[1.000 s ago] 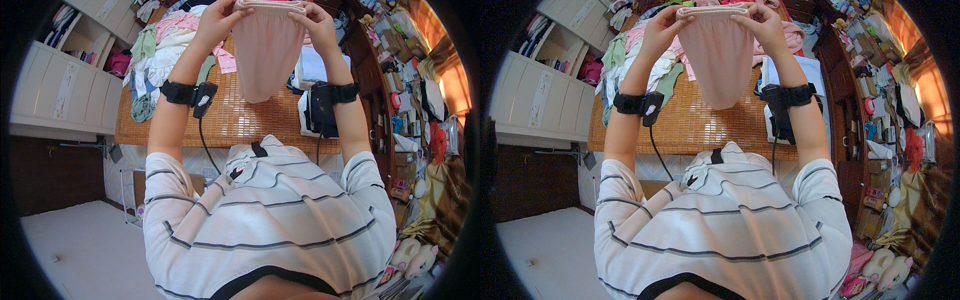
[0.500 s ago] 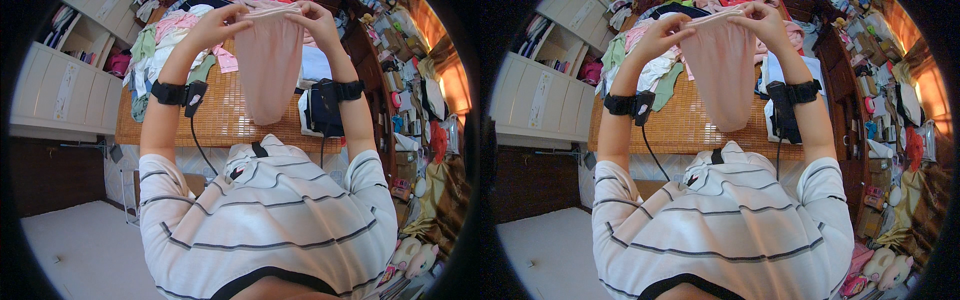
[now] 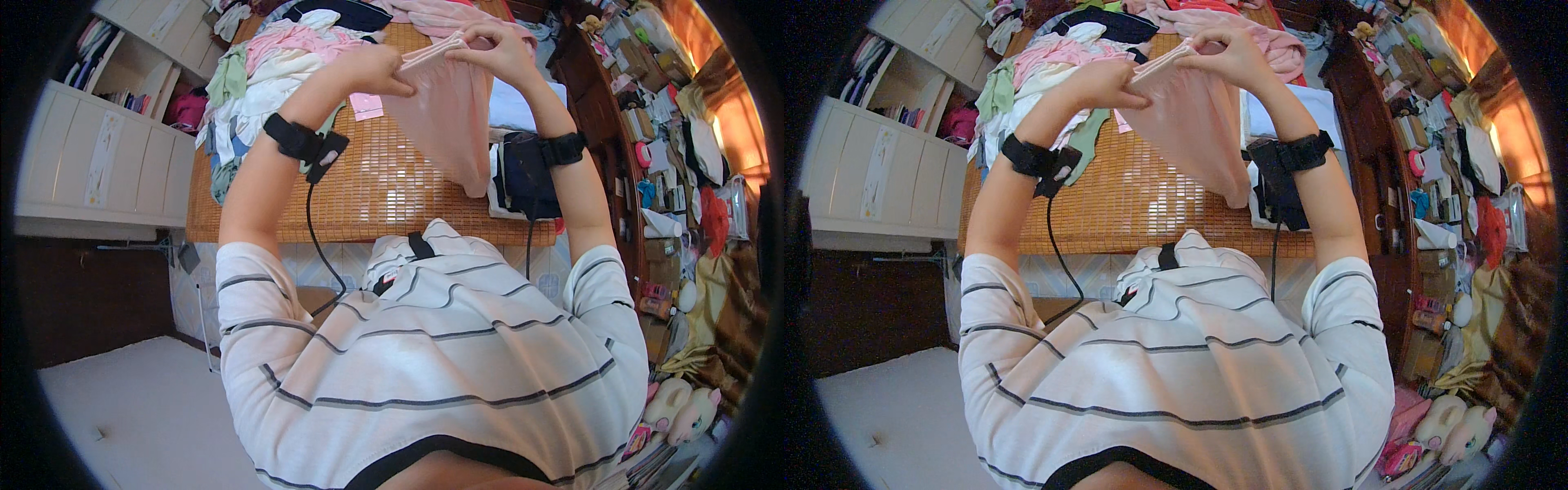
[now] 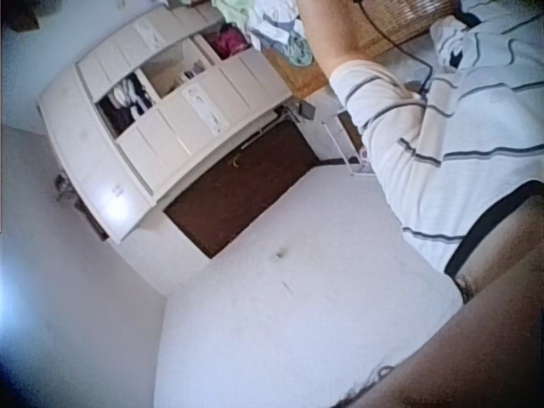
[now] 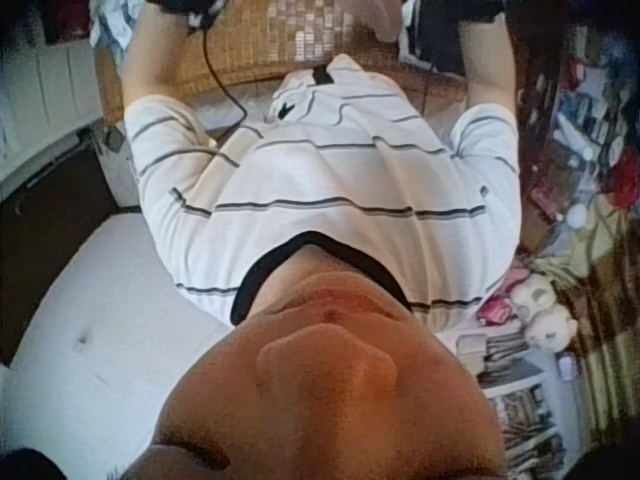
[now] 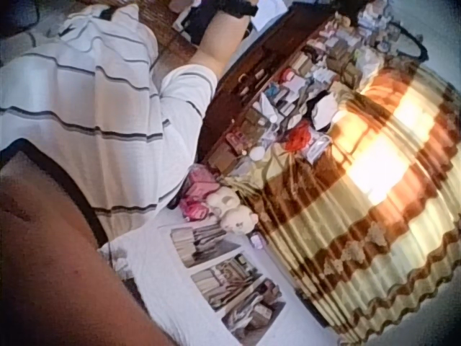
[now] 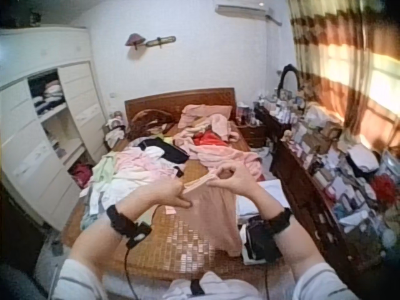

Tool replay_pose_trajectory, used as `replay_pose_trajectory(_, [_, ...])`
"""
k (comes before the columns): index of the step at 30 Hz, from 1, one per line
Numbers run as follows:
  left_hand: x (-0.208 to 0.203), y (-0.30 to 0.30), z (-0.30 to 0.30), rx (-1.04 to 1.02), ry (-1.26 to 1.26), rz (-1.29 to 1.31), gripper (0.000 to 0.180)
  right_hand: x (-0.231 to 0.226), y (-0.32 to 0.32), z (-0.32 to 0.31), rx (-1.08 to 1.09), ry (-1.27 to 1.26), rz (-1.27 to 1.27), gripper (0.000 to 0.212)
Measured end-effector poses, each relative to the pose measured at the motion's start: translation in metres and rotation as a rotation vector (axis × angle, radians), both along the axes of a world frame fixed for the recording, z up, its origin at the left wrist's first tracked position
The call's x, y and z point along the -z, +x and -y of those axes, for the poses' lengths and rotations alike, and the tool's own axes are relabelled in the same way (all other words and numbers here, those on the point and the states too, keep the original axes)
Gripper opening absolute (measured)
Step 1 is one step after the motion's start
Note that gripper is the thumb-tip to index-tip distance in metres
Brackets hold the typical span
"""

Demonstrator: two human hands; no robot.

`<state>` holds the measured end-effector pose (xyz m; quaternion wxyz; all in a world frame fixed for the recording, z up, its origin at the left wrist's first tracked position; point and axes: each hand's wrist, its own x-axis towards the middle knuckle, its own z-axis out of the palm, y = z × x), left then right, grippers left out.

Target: The person folds pink and white garments by hand on a bed with a bamboo mat and places them on a stack of folded laundry.

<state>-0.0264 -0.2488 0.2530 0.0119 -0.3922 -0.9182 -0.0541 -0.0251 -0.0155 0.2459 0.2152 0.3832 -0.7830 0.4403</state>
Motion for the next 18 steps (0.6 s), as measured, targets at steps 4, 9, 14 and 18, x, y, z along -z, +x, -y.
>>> replay_pose_trajectory(4, [-0.036,0.003,-0.009,-0.057,-0.083,-0.105,0.044,0.006,-0.004,-0.003,0.112,-0.046,0.005,0.027])
replay_pose_trajectory(9, [-0.066,0.003,-0.014,-0.077,-0.131,-0.116,0.043,0.011,-0.011,-0.001,0.061,-0.154,0.122,0.018])
replay_pose_trajectory(14, [-0.079,0.007,-0.013,-0.084,-0.007,-0.079,0.038,0.008,-0.011,0.005,-0.115,-0.367,0.254,0.015])
replay_pose_trajectory(18, [-0.084,0.013,-0.003,-0.091,0.05,-0.031,0.036,0.002,-0.004,0.009,-0.164,-0.405,0.4,0.014])
